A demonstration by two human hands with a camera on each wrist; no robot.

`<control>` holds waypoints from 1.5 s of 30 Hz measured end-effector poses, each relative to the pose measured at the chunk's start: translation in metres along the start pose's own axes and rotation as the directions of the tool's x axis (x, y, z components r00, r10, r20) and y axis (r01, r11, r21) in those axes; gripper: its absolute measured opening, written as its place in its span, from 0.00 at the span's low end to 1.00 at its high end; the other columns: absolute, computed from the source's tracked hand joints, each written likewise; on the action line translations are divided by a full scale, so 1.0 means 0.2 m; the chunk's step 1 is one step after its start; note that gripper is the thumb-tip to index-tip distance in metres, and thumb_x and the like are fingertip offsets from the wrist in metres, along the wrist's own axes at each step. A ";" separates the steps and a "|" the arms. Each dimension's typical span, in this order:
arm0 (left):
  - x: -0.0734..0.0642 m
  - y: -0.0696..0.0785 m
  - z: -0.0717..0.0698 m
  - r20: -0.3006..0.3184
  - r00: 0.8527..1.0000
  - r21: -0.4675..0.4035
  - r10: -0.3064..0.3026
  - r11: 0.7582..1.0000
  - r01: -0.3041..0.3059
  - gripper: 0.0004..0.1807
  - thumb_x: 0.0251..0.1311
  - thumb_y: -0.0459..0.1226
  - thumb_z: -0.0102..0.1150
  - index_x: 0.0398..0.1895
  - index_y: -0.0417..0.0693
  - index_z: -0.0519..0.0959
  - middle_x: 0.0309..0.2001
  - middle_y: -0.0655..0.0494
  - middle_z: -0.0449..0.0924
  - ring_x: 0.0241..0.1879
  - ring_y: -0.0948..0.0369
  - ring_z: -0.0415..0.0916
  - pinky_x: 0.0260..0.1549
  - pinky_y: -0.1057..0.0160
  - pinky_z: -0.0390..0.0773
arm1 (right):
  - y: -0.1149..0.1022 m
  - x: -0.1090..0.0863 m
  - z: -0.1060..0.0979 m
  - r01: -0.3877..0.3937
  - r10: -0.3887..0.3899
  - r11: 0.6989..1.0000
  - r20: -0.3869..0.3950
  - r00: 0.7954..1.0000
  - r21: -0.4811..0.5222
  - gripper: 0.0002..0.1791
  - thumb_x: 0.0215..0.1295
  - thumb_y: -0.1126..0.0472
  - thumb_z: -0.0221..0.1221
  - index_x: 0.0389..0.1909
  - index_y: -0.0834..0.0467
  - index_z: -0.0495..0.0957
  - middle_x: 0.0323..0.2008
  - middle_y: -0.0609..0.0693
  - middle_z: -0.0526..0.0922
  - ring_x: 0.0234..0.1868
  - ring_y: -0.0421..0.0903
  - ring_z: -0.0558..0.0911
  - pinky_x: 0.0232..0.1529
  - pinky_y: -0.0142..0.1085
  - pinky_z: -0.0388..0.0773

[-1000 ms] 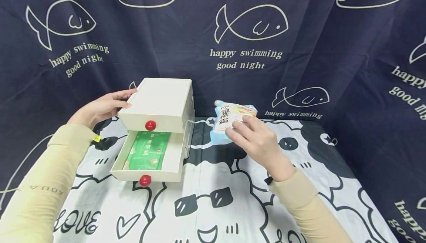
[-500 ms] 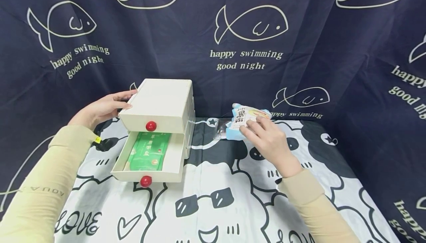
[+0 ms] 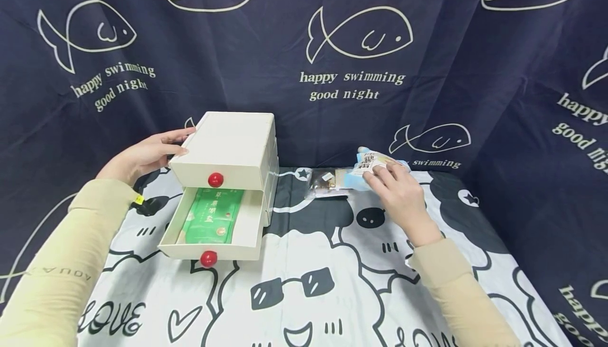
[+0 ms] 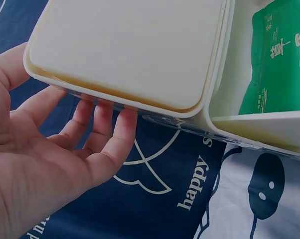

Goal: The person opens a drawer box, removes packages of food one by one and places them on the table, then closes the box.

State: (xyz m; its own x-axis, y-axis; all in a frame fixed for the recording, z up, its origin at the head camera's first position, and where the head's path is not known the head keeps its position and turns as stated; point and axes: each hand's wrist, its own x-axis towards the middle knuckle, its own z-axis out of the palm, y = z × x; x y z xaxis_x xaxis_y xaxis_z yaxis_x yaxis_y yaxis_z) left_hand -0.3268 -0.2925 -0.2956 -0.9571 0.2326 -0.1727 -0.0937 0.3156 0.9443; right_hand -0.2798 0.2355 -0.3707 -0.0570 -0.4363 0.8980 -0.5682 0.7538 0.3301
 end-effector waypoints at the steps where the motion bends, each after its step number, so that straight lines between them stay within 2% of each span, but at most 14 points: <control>1: 0.00 0.00 0.00 -0.003 1.000 -0.003 -0.001 1.000 0.001 0.39 0.61 0.32 0.57 0.74 0.56 0.54 0.72 0.46 0.47 0.56 0.58 0.63 0.41 0.65 0.76 | 0.01 -0.01 0.00 0.000 0.000 1.000 0.009 1.000 -0.010 0.13 0.62 0.71 0.47 0.34 0.59 0.81 0.31 0.55 0.81 0.32 0.59 0.78 0.27 0.47 0.73; 7: -0.01 0.00 0.01 0.017 1.000 -0.019 -0.001 1.000 0.002 0.39 0.62 0.30 0.55 0.74 0.56 0.53 0.72 0.47 0.47 0.55 0.59 0.64 0.41 0.65 0.76 | 0.07 -0.09 0.03 -0.002 0.005 0.999 0.061 0.998 -0.050 0.16 0.63 0.72 0.43 0.37 0.60 0.80 0.33 0.56 0.80 0.33 0.60 0.78 0.29 0.49 0.74; 17: -0.02 0.01 0.02 0.021 1.000 -0.011 0.008 1.000 -0.007 0.38 0.62 0.30 0.54 0.74 0.54 0.52 0.71 0.46 0.49 0.51 0.63 0.68 0.41 0.66 0.76 | 0.18 -0.17 0.06 0.037 -0.005 0.988 0.212 0.977 -0.148 0.17 0.68 0.71 0.39 0.41 0.60 0.78 0.35 0.57 0.78 0.33 0.59 0.76 0.20 0.46 0.69; 25: -0.01 0.01 0.01 0.027 1.000 -0.018 0.014 1.000 -0.013 0.38 0.62 0.30 0.54 0.74 0.54 0.52 0.71 0.47 0.48 0.49 0.65 0.69 0.40 0.66 0.77 | 0.26 -0.22 0.11 0.000 0.060 0.978 0.288 0.956 -0.207 0.16 0.70 0.68 0.38 0.41 0.60 0.76 0.35 0.57 0.76 0.34 0.59 0.74 0.23 0.47 0.71; 33: -0.01 0.00 0.01 0.019 1.000 -0.020 0.016 1.000 -0.015 0.38 0.62 0.30 0.54 0.74 0.54 0.52 0.70 0.48 0.50 0.49 0.65 0.69 0.40 0.65 0.77 | 0.32 -0.24 0.19 -0.063 0.144 0.972 0.370 0.918 -0.224 0.17 0.69 0.67 0.35 0.43 0.59 0.73 0.35 0.58 0.73 0.34 0.60 0.72 0.23 0.48 0.68; 40: -0.01 0.00 0.01 0.025 1.000 -0.023 0.009 1.000 -0.008 0.38 0.62 0.30 0.55 0.74 0.55 0.52 0.70 0.48 0.49 0.51 0.63 0.68 0.41 0.65 0.76 | 0.35 -0.28 0.25 -0.087 0.170 0.973 0.415 0.894 -0.212 0.15 0.63 0.70 0.40 0.46 0.60 0.72 0.36 0.60 0.73 0.35 0.61 0.71 0.23 0.50 0.66; 45: -0.01 -0.01 0.00 0.017 1.000 -0.024 0.008 1.000 -0.008 0.38 0.62 0.30 0.55 0.74 0.55 0.52 0.71 0.48 0.48 0.51 0.63 0.67 0.41 0.65 0.76 | 0.37 -0.31 0.29 -0.105 0.196 0.973 0.494 0.847 -0.206 0.15 0.58 0.72 0.42 0.45 0.60 0.70 0.37 0.60 0.71 0.37 0.61 0.70 0.24 0.51 0.67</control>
State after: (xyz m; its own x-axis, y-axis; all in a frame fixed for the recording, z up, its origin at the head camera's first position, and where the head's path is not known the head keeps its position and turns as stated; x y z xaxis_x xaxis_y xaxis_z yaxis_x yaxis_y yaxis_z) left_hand -0.3249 -0.2938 -0.2962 -0.9531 0.2508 -0.1695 -0.0926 0.2917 0.9520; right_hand -0.3654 0.2898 -0.4184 -0.5647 -0.4647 0.6820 -0.3776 0.8803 0.2871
